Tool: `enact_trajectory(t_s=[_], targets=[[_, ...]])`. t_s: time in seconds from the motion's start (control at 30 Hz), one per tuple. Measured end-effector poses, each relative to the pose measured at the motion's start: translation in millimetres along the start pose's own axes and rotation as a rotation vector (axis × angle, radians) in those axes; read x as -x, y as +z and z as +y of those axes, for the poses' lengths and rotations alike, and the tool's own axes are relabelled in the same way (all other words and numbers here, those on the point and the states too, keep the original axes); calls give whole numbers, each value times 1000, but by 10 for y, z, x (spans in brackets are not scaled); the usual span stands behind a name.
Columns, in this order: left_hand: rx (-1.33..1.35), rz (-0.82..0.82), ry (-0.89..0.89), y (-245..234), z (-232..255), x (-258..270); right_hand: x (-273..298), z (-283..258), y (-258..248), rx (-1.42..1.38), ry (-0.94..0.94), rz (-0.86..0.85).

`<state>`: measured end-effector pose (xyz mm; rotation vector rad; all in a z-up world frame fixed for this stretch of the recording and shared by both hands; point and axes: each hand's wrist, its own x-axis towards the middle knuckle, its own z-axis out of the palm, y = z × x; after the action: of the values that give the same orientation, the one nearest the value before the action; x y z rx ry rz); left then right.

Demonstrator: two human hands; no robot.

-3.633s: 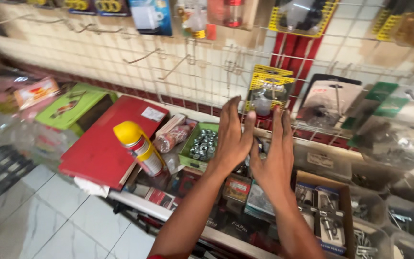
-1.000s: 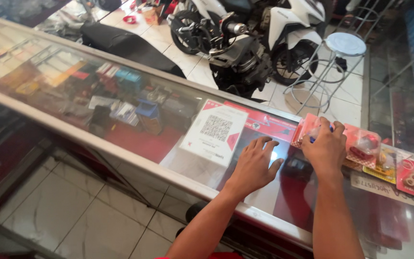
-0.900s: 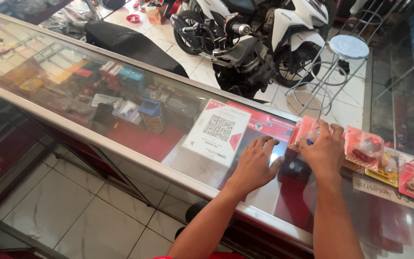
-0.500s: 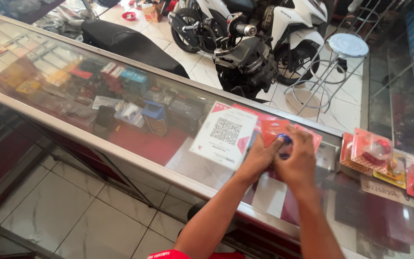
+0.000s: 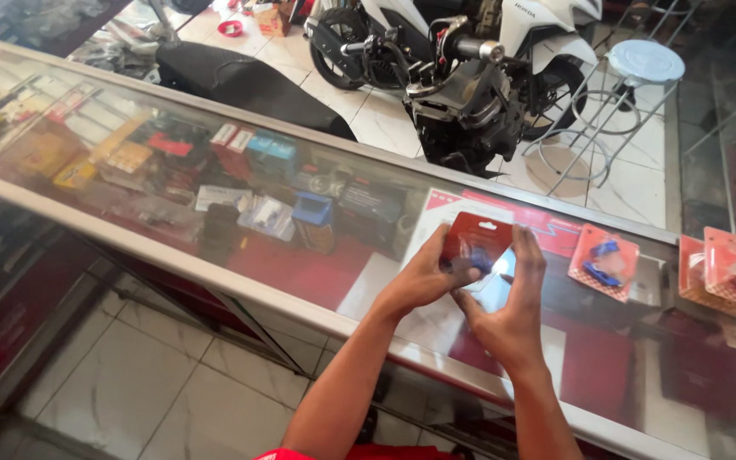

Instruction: The person removes various packaged motorcycle parts from a display rack, turns them over by hand to look at the labels, and places them on a glass counter. They also pick up items from the counter and place them back onto the rack hooks.

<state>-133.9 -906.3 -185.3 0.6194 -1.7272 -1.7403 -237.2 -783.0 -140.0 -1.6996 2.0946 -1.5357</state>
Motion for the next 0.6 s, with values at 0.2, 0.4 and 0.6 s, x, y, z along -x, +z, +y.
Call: enact_trajectory(t_s=[0.2,0.4,0.6], targets=[[18,25,26,-525,-46,60,-28,-225,423,-1,16,-26],[345,173,-135,-587,56,98,49,-318,788,160,12,74],[369,285,-81,-472,131,142,160,-351,917,170,20,149]])
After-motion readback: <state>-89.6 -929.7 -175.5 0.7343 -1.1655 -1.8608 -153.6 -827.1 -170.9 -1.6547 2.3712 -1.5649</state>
